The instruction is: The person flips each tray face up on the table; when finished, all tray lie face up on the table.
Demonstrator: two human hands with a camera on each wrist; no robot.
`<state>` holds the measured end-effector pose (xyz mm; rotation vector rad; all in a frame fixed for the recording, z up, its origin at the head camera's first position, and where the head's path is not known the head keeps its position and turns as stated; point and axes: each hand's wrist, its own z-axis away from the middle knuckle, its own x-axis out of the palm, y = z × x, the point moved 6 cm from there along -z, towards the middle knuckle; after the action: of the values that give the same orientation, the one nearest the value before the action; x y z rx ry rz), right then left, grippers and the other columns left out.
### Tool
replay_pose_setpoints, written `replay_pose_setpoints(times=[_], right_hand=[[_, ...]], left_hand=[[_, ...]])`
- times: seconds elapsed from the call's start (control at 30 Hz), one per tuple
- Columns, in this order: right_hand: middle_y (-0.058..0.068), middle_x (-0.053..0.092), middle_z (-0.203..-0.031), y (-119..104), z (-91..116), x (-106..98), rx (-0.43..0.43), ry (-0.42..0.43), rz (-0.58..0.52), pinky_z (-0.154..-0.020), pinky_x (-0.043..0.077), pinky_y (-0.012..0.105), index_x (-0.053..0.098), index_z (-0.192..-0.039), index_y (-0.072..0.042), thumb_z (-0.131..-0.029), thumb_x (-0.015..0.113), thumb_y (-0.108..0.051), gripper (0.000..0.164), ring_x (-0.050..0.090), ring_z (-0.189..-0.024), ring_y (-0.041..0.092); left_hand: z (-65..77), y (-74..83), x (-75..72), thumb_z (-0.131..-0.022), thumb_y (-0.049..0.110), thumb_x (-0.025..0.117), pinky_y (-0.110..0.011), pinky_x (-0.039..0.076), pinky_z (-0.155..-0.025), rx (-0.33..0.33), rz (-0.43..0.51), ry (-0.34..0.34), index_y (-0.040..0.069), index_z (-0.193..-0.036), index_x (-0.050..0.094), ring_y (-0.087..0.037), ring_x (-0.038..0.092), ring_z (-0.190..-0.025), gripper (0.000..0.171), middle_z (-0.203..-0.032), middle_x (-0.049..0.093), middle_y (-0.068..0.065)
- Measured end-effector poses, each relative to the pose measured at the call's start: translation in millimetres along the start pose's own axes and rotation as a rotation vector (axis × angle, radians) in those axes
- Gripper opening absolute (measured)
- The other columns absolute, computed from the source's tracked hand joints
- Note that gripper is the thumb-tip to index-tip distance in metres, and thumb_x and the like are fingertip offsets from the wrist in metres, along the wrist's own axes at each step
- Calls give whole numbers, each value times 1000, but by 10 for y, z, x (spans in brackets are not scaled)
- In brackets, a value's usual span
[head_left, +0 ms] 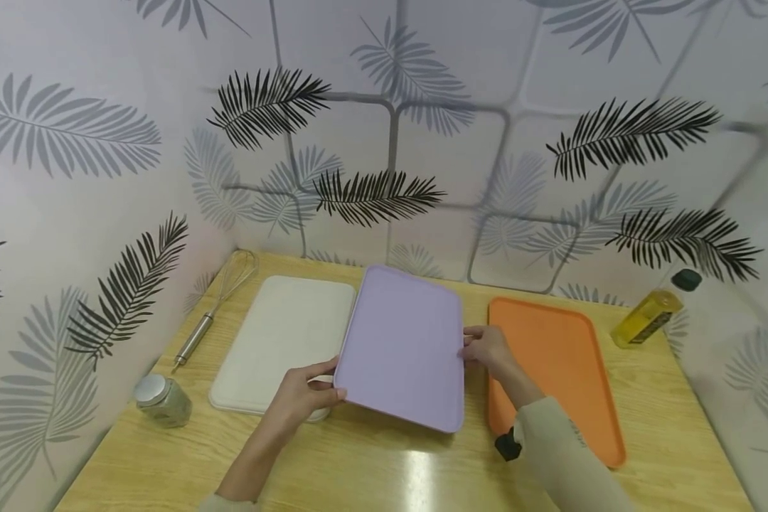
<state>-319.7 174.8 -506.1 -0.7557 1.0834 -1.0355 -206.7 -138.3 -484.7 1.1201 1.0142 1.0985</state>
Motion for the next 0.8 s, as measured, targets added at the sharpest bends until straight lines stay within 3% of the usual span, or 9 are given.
replay_pose_setpoints(times=[0.3,0.53,0.8], right_hand=[[27,63,-104,-40,-7,-140,-14,24,3,-72,58,44,50,-128,15,-80,63,16,50,68,-74,24],[25,61,-103,-82,24,-219,-14,44,7,-72,58,42,50,-129,15,-80,63,15,50,66,-71,19],[17,58,-96,-77,8,-294,-19,65,30,-67,59,37,51,-128,13,-78,63,14,51,61,-68,16]], left_hand=[[-36,-91,30,-81,-2,72,-31,56,-76,-9,-4,4,-9,-136,46,-23,68,-84,61,-125,54,-26],[-64,-204,93,-82,-2,71,-44,54,-86,-10,-85,-9,-14,-134,45,-23,67,-84,59,-117,56,-24],[-110,-279,210,-79,-12,66,-41,57,-75,-20,-118,37,-19,-129,46,-21,65,-78,55,-103,56,-24]])
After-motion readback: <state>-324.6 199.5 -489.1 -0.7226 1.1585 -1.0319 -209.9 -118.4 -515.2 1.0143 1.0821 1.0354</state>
